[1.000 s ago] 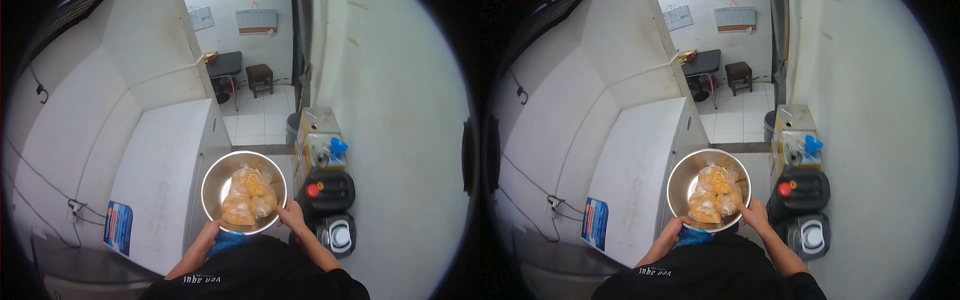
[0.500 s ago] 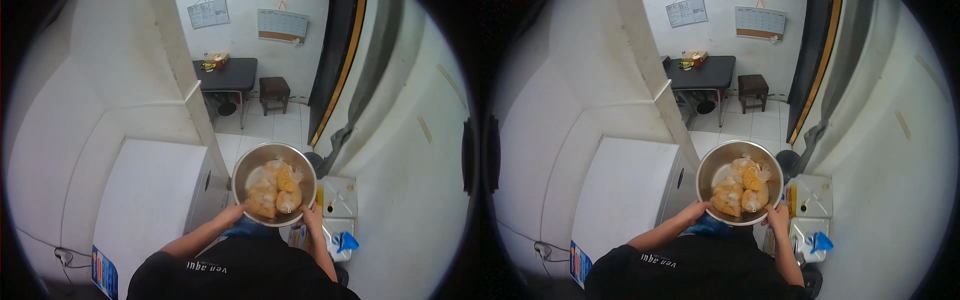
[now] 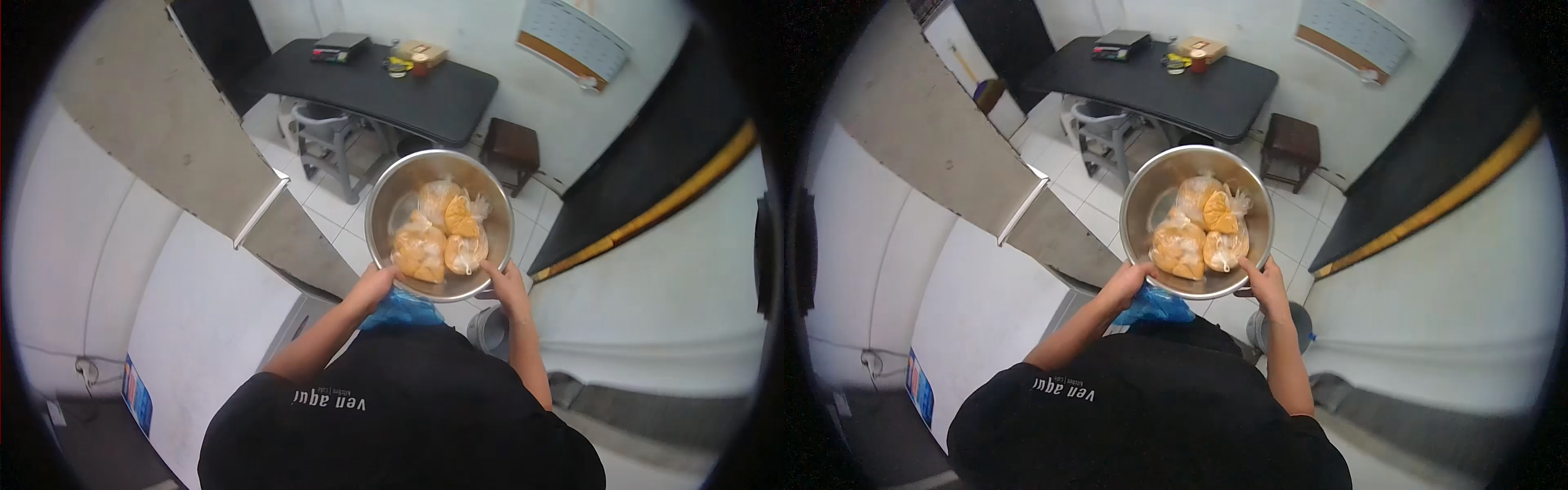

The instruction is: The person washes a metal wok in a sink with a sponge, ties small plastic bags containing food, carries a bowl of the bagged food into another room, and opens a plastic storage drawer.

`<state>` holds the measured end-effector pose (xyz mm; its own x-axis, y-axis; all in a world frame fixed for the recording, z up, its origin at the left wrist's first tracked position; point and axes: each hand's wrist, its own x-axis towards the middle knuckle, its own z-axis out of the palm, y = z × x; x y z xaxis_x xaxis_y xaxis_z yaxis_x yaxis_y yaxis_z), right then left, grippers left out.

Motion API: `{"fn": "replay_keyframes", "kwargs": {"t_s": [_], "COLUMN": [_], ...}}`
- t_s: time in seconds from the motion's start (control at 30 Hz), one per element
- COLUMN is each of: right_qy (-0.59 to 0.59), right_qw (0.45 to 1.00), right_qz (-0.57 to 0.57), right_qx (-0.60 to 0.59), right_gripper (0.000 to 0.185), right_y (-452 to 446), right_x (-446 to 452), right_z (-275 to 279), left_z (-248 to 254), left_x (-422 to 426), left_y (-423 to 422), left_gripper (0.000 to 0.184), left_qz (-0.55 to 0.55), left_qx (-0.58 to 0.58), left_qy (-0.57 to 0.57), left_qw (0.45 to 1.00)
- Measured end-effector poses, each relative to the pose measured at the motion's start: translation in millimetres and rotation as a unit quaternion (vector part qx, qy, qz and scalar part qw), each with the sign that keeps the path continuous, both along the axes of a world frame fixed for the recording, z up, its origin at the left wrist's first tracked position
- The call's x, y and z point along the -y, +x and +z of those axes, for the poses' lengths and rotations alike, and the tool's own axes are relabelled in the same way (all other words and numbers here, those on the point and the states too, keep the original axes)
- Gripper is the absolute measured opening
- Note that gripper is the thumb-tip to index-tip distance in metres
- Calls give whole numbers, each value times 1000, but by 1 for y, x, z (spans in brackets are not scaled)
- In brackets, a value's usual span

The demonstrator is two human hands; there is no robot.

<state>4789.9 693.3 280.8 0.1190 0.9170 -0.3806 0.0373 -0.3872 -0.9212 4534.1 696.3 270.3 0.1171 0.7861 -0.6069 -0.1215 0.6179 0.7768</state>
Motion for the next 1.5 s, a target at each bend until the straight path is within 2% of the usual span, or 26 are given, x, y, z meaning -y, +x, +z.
{"fn": "replay_keyframes", "kwargs": {"t_s": [0.03, 0.07, 0.13, 0.27, 0.37, 0.43, 0.5, 0.53, 0.6, 0.63, 0.7, 0.73, 0.8, 0.83, 0.9, 1.03, 1.1, 1.17, 1.23, 1.3, 1.33, 1.37, 1.4, 1.43, 1.47, 1.5], "right_qy": [-42, -48, 75, -38, -10, -18, 4, 21, -2, -9, -45, -65, -86, -78, -77, -70, -105, -106, -67, -126, -163, -147, -60, 20, 74, 85], "right_qw": [998, 997, 988, 998, 998, 997, 998, 998, 997, 998, 994, 993, 992, 993, 994, 993, 992, 992, 991, 980, 975, 957, 873, 732, 654, 688], "right_qz": [5, 22, 2, 41, 60, 72, 60, 66, 71, 59, 54, 43, 42, 44, 56, 75, 48, 67, 104, 152, 129, 156, 188, 164, 159, 222], "right_qx": [-50, -50, -132, -41, 10, 14, -1, -7, -1, -11, -89, -86, -84, -75, -61, -59, -60, -16, -55, 20, 75, 197, 446, 661, 736, 686], "right_gripper": [46, 46, 54, 44, 41, 40, 38, 35, 34, 34, 34, 36, 38, 40, 41, 45, 46, 39, 39, 32, 37, 50, 66, 84, 101, 101], "right_y": [-6, -9, -9, -13, -17, -19, -24, -27, -28, -37, -36, -41, -60, -68, -77, -124, -143, -161, -180, -187, -189, -193, -203, -225, -250, -276], "right_x": [-36, -73, -136, -186, -220, -304, -369, -395, -449, -475, -522, -551, -610, -639, -669, -770, -806, -834, -868, -912, -930, -947, -963, -967, -970, -977], "right_z": [2, -17, -71, -85, -106, -139, -167, -177, -192, -202, -226, -236, -255, -269, -293, -326, -332, -332, -337, -339, -346, -345, -332, -304, -270, -239], "left_z": [-6, -12, -27, -69, -117, -158, -183, -217, -211, -229, -220, -214, -211, -211, -212, -202, -201, -195, -193, -197, -193, -184, -179, -177, -176, -178], "left_x": [-29, -59, -115, -149, -177, -252, -311, -342, -385, -419, -460, -483, -525, -545, -560, -605, -631, -647, -670, -682, -682, -681, -684, -688, -691, -693], "left_y": [2, 2, 2, -8, -17, -17, -17, -28, -32, -51, -62, -76, -103, -119, -140, -168, -182, -201, -226, -254, -270, -286, -307, -331, -358, -385], "left_gripper": [32, 32, 32, 33, 35, 37, 40, 44, 60, 71, 75, 75, 71, 71, 61, 52, 47, 45, 44, 43, 43, 39, 34, 34, 28, 21], "left_qz": [14, 25, 51, 69, 68, 79, 67, 25, 25, -2, 28, 39, 200, 211, 277, 320, 347, 379, 421, 413, 435, 405, 372, 384, 336, 282], "left_qx": [-28, -60, -55, -28, -9, 0, -21, -78, -31, -42, -75, -83, -80, -85, -73, -97, -156, -135, -110, -109, -114, -137, -160, -170, -181, -191], "left_qy": [57, 116, 90, 49, 41, 25, 72, 40, 109, 54, 94, 95, 36, 36, 100, 65, 50, 47, 52, 65, 67, 84, 101, 102, 161, 215], "left_qw": [998, 991, 993, 996, 997, 997, 995, 996, 993, 998, 992, 991, 976, 973, 953, 940, 923, 914, 899, 902, 891, 900, 909, 902, 910, 915]}}
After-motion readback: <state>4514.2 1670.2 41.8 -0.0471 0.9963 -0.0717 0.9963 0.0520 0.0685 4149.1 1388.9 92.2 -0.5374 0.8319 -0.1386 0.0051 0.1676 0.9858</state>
